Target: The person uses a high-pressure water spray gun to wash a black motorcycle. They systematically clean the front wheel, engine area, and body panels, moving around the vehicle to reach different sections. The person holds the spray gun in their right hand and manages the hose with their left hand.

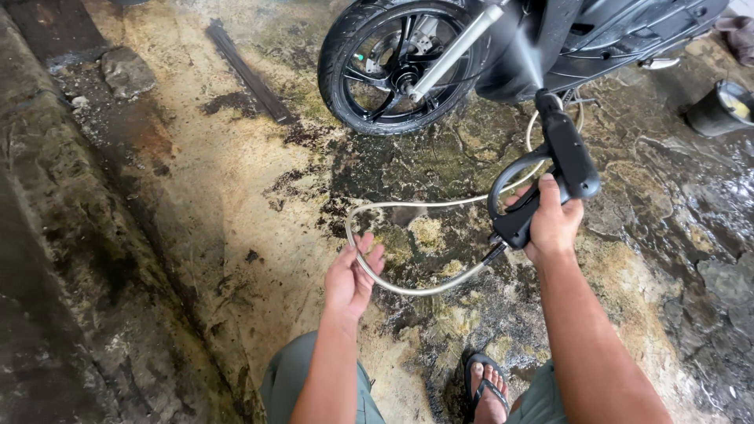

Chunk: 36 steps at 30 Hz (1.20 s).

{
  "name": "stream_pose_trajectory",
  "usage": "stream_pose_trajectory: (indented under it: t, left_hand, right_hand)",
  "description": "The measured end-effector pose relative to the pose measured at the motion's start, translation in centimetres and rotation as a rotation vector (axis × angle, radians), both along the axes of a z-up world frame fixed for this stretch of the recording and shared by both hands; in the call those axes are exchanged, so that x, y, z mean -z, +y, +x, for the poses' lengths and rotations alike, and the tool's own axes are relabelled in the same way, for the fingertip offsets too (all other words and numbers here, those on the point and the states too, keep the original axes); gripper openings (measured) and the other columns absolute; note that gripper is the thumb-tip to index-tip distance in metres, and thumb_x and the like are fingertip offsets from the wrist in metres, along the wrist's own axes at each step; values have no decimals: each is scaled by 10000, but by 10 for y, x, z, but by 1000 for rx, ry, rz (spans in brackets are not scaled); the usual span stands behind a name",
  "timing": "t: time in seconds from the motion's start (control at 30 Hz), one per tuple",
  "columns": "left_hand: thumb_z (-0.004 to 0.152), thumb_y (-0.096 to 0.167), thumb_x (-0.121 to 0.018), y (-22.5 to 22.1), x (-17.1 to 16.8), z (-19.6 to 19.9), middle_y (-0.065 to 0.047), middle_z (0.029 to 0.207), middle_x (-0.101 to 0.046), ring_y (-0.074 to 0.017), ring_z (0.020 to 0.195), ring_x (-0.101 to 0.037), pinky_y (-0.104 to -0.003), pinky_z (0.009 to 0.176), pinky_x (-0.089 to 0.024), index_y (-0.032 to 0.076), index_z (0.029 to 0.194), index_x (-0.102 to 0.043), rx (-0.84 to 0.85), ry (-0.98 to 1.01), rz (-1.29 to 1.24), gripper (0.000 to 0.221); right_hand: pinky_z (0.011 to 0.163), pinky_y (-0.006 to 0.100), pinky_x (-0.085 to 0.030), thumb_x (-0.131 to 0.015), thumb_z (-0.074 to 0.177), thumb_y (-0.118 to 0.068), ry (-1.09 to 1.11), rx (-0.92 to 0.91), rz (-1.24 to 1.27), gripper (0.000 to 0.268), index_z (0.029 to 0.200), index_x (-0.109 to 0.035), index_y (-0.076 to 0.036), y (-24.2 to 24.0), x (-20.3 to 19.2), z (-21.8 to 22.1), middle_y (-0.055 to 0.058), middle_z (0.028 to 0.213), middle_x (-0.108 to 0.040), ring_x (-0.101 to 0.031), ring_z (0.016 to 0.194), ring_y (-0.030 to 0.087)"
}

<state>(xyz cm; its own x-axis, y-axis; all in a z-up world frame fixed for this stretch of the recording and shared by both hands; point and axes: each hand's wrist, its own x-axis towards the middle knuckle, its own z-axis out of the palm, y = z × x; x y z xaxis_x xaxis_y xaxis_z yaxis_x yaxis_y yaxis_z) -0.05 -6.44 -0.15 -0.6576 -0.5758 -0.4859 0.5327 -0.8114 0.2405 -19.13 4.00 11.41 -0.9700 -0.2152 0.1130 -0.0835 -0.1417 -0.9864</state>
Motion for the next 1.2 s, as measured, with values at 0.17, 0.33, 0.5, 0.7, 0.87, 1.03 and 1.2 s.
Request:
stream_pose_trajectory:
  t: [0.17, 0.33, 0.5, 0.7, 0.87, 1.03, 1.2]
  left_hand:
    - [948, 98, -283, -30, -45, -10, -78, 964, -610, -171, 771, -644, -273, 615, -580, 12, 1188, -355, 46, -74, -150, 266]
    - [944, 92, -304, -49, -67, -22, -81, 975, -624, -196, 801, -650, -299, 617, -584, 5, 1189, -367, 88, -107, -218, 268]
    - [920, 44, -321, -54, -76, -23, -119, 983, -626, -242, 824, -639, -349, 601, -578, -21, 1150, -392, 95, -17, -227, 249]
    - [924, 64, -334, -62, -84, -29, -113, 994, -634, -226, 832, -647, -328, 602, -586, -7, 1163, -418, 111, -57, -284, 263]
    - [919, 81, -347, -70, -80, -39, -121, 1031, -622, -242, 847, -637, -353, 587, -581, -3, 1151, -429, 118, -85, -376, 261]
    - [920, 93, -350, -68, -82, -49, -110, 1033, -625, -227, 842, -642, -336, 574, -584, -6, 1164, -428, 122, -146, -407, 274]
    - [920, 105, -361, -67, -78, -57, -101, 1058, -620, -219, 857, -637, -335, 583, -582, 9, 1150, -450, 113, -139, -420, 265]
  right_hand:
    - [449, 377, -586, -552, 853, -180, -184, 50, -187, 206, 819, -471, 7, 2, 39, -20, 182, 661, -611, -640, 505, 255]
    - [492, 429, -582, -554, 825, -200, -386, 78, -256, 239, 865, -460, 16, 1, 42, -9, 183, 674, -607, -642, 540, 279]
    - [514, 495, -575, -582, 799, -178, -500, 111, -367, 256, 829, -471, 51, 1, 46, -10, 223, 682, -607, -639, 544, 321]
    - [552, 502, -573, -607, 777, -163, -494, 100, -511, 218, 833, -487, 12, -3, 39, -13, 222, 696, -603, -632, 557, 324]
    - [540, 496, -570, -596, 779, -157, -512, 68, -540, 182, 816, -491, -13, -9, 34, -14, 208, 672, -599, -627, 546, 323]
    - [541, 498, -566, -586, 784, -151, -543, 90, -548, 171, 820, -489, -16, -6, 51, -26, 202, 673, -600, -624, 545, 323]
    - [544, 497, -567, -581, 791, -167, -553, 88, -526, 176, 838, -471, -38, -3, 48, -31, 190, 683, -601, -627, 553, 316]
